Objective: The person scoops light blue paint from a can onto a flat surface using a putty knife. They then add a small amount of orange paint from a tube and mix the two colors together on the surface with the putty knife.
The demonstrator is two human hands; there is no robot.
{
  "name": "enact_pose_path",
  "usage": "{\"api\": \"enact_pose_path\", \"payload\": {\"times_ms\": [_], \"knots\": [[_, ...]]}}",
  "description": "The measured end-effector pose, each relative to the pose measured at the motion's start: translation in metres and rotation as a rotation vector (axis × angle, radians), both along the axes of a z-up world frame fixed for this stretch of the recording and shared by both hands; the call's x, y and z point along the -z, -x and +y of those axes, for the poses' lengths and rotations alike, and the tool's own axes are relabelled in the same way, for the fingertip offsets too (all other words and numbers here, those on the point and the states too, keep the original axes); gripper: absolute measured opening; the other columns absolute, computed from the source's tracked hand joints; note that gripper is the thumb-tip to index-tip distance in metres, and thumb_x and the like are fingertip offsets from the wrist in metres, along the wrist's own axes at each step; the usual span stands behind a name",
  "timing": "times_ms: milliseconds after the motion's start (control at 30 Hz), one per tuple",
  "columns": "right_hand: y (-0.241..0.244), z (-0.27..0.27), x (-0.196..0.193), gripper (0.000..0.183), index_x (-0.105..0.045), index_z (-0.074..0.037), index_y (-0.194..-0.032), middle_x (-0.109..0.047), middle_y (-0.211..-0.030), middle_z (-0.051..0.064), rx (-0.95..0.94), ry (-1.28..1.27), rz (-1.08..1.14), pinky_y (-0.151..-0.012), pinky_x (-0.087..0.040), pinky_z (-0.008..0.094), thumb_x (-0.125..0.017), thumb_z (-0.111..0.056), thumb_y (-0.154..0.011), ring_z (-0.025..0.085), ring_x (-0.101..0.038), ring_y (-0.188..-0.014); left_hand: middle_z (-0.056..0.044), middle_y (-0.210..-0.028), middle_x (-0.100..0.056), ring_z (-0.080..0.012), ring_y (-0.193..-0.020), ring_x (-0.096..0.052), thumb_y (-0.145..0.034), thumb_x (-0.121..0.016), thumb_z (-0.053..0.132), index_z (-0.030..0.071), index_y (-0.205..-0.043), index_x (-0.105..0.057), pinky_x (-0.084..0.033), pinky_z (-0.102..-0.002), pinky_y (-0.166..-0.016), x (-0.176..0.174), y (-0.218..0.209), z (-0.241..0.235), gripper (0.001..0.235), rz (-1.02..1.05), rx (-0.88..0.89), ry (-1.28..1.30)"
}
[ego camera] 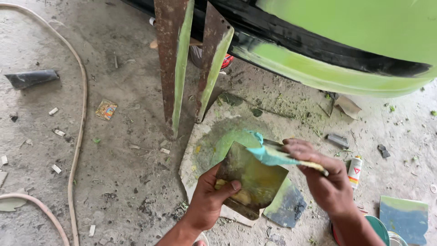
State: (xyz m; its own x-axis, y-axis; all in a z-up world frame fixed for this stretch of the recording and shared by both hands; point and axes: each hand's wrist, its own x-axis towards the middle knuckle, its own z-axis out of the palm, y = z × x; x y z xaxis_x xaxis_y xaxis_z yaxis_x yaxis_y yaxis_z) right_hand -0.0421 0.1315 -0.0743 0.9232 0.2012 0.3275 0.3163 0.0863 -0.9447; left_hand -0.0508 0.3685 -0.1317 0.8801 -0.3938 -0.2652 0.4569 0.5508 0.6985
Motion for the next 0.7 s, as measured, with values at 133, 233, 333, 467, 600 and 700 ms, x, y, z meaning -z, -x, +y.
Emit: {"api": "enact_pose_path", "payload": {"times_ms": [133, 233, 333, 467, 600, 700], "knots": [[0.004, 0.015, -0.002, 0.023, -0.067, -0.024, -0.121, -0.066, -0.129, -0.004, -0.005, 0.147, -0.122, -0.12, -0.034, 0.049, -0.054, -0.021, -0.103, 0.015, -0.059, -0.127, -0.007, -0.084, -0.067, -0.0175, -0.074, -0.058, -0.087, -0.069, 0.006, -0.001, -0.108, -0.068, -0.052, -0.03, -0.067, -0.003, 0.003, 0.001, 0.022, -0.063, -0.046, 0.026], [0.005, 0.021, -0.012, 0.024, -0.068, -0.022, -0.116, -0.068, -0.125, 0.006, -0.021, 0.328, -0.148, -0.116, -0.042, 0.056, -0.049, -0.022, -0.102, 0.039, -0.055, -0.135, -0.007, -0.088, -0.07, -0.0174, -0.079, -0.061, -0.086, -0.069, 0.004, -0.002, -0.111, -0.069, -0.051, -0.031, -0.074, -0.005, 0.004, 0.0, 0.027, -0.07, -0.129, 0.032], [0.004, 0.026, -0.019, 0.032, -0.071, -0.016, -0.11, -0.071, -0.119, 0.008, -0.025, 0.48, -0.217, -0.109, -0.049, 0.054, -0.04, -0.018, -0.102, 0.042, -0.059, -0.13, -0.008, -0.09, -0.072, -0.0195, -0.082, -0.064, -0.085, -0.069, 0.006, -0.003, -0.107, -0.07, -0.054, -0.035, -0.075, -0.003, 0.008, 0.0, 0.024, -0.082, -0.175, 0.066], [0.004, 0.033, -0.022, 0.032, -0.074, -0.016, -0.102, -0.073, -0.113, 0.006, 0.042, 0.598, -0.258, -0.105, -0.052, 0.049, -0.042, -0.016, -0.098, 0.039, -0.06, -0.126, -0.012, -0.08, -0.072, -0.025, -0.067, -0.067, -0.083, -0.068, 0.0, -0.006, -0.106, -0.069, -0.06, -0.039, -0.062, -0.007, 0.011, 0.003, 0.024, -0.031, -0.192, 0.084], [0.004, 0.033, -0.02, 0.052, -0.073, -0.014, -0.104, -0.073, -0.113, 0.006, 0.083, 0.667, -0.295, -0.104, -0.052, 0.051, -0.03, 0.004, -0.081, 0.039, -0.061, -0.123, -0.015, -0.085, -0.074, -0.027, -0.07, -0.07, -0.083, -0.068, 0.001, -0.007, -0.11, -0.068, -0.062, -0.041, -0.064, -0.009, 0.013, 0.006, 0.028, -0.032, -0.205, 0.112], [0.005, 0.033, -0.014, 0.056, -0.074, -0.017, -0.103, -0.073, -0.112, 0.003, 0.116, 0.713, -0.307, -0.103, -0.052, 0.047, -0.034, 0.011, -0.075, 0.037, -0.061, -0.123, -0.012, -0.083, -0.073, -0.0241, -0.076, -0.066, -0.081, -0.066, -0.002, -0.007, -0.105, -0.07, -0.061, -0.041, -0.067, -0.001, 0.015, 0.003, 0.024, -0.013, -0.246, 0.047]]}}
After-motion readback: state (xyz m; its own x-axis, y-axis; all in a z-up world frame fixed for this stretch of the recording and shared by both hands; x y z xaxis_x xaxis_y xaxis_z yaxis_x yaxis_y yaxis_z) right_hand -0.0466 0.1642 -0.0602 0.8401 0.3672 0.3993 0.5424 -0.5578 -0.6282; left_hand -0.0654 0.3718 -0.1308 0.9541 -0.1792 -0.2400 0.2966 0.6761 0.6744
